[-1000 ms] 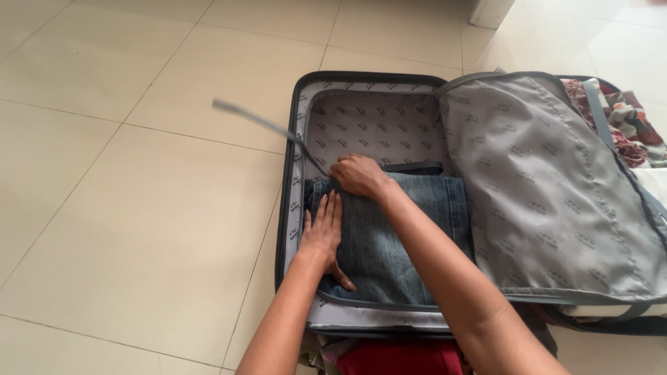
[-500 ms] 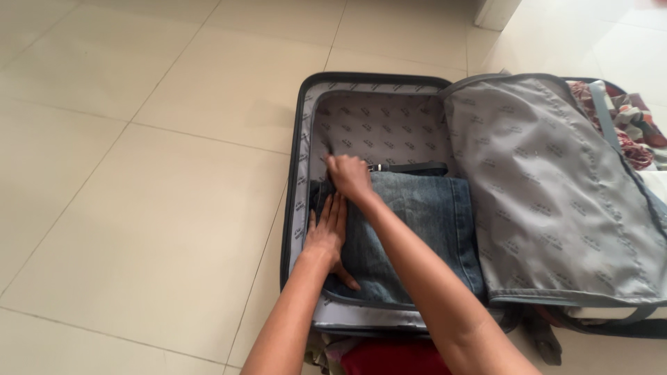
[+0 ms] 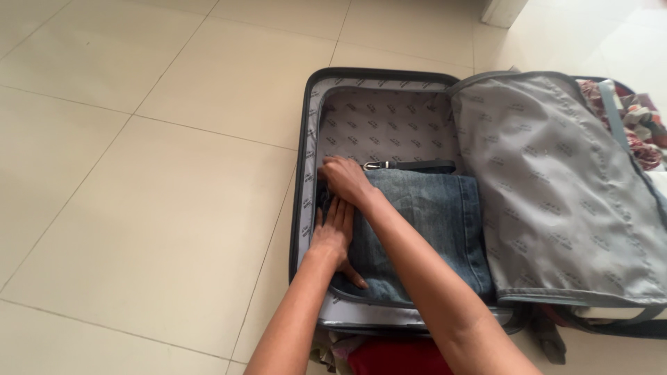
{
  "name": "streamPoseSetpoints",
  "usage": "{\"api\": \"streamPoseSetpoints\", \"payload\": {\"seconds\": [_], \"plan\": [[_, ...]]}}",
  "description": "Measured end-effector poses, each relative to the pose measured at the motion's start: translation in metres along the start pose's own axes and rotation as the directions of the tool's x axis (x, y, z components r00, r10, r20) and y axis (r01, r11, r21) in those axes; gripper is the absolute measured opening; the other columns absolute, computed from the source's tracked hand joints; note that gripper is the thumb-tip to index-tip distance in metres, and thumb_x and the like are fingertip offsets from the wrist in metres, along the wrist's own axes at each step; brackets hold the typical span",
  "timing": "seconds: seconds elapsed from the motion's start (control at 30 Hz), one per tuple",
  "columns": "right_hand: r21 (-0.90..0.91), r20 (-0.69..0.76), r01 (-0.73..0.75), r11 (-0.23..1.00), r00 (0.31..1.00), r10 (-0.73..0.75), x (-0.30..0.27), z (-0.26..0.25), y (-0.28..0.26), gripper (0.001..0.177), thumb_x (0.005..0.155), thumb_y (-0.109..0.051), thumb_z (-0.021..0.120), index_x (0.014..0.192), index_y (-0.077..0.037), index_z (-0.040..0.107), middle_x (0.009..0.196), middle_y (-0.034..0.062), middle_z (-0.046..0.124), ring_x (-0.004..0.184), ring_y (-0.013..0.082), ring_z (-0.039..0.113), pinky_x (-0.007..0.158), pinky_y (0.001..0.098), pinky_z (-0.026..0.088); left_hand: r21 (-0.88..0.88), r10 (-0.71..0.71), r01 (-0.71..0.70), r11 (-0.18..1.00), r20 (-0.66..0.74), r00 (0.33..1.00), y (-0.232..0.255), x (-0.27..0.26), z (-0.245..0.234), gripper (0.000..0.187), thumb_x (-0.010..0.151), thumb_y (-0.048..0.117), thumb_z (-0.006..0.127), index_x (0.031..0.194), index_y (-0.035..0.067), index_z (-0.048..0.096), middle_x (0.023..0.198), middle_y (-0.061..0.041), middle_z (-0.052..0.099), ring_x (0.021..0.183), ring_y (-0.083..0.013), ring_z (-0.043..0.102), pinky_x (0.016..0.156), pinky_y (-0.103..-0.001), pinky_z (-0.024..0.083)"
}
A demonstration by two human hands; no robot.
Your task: The person packs a suitcase by folding and placing several garments, including jeans, a red shirt, and patterned tops, into both halves of the open suitcase. They then retrieve a toiletry bag and a bottle of lotion from a nearby shelf and place them into the toiletry bag on the floor.
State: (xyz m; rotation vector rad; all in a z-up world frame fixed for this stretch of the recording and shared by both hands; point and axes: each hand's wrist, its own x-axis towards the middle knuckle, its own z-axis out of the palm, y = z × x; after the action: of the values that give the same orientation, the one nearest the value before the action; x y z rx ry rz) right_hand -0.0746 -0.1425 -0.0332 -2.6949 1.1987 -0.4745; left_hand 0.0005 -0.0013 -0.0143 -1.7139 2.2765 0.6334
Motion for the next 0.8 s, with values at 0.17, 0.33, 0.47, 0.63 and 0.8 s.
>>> {"api": "streamPoseSetpoints", "payload": {"seconds": [0.17,0.33,0.47,0.63,0.8], "plan": [[-0.151,-0.138,0.206,0.967,0.964,-0.227,-0.019,-0.006,-0.011,0.026,0.072,0.01,0.068,0.088,-0.008,0.079,0.106,0.0026,0.067,0.098,0.0205,0.06,0.085,0.0354,0.053,0.022,-0.019,0.018,1.0,0.056,0.998,-0.004,0.012,0.01,0.189,0.027,0.071,0.099,0.157,-0.005,-0.016,0.169,-0.023,-0.01,0.157,-0.0351,-0.014,0.127,-0.053,0.001],[-0.036,-0.308,0.202,0.979,0.929,-0.203,-0.037,-0.008,-0.019,0.022,0.085,0.007,0.064,0.096,-0.006,0.078,0.104,0.0053,0.073,0.097,0.022,0.069,0.084,0.0362,0.059,0.099,-0.01,0.008,0.995,0.019,1.0,-0.004,0.019,0.017,0.184,0.03,0.072,0.097,0.158,-0.004,-0.011,0.169,-0.023,-0.007,0.157,-0.0356,-0.012,0.125,-0.057,0.001],[0.179,-0.43,0.071,0.981,0.903,0.013,-0.045,-0.007,-0.024,0.019,0.092,-0.002,0.066,0.109,-0.002,0.075,0.107,0.0119,0.075,0.098,0.0282,0.073,0.088,0.0416,0.06,0.112,0.001,-0.002,0.994,0.006,1.0,-0.003,0.009,0.013,0.183,0.03,0.076,0.095,0.158,-0.007,-0.005,0.169,-0.023,-0.003,0.157,-0.0355,-0.011,0.126,-0.057,0.002],[0.347,-0.425,0.018,0.938,0.895,0.14,-0.07,-0.017,-0.034,0.021,0.097,-0.004,0.06,0.114,0.0,0.072,0.118,0.0161,0.073,0.112,0.0342,0.07,0.097,0.0427,0.056,0.19,-0.017,0.038,0.981,-0.11,0.994,0.007,-0.009,0.003,0.179,0.03,0.077,0.093,0.158,-0.007,-0.001,0.169,-0.021,0.002,0.157,-0.0336,-0.007,0.126,-0.055,0.004],[0.335,-0.289,0.046,0.941,0.956,0.056,-0.126,-0.046,-0.03,0.027,0.099,-0.01,0.059,0.123,-0.006,0.069,0.139,0.0142,0.064,0.131,0.0326,0.059,0.11,0.0446,0.049,0.249,0.037,0.064,0.967,-0.38,0.924,0.019,-0.034,0.024,0.162,0.04,0.071,0.09,0.158,-0.009,0.012,0.167,-0.024,0.017,0.157,-0.0358,0.012,0.128,-0.047,0.014]]}}
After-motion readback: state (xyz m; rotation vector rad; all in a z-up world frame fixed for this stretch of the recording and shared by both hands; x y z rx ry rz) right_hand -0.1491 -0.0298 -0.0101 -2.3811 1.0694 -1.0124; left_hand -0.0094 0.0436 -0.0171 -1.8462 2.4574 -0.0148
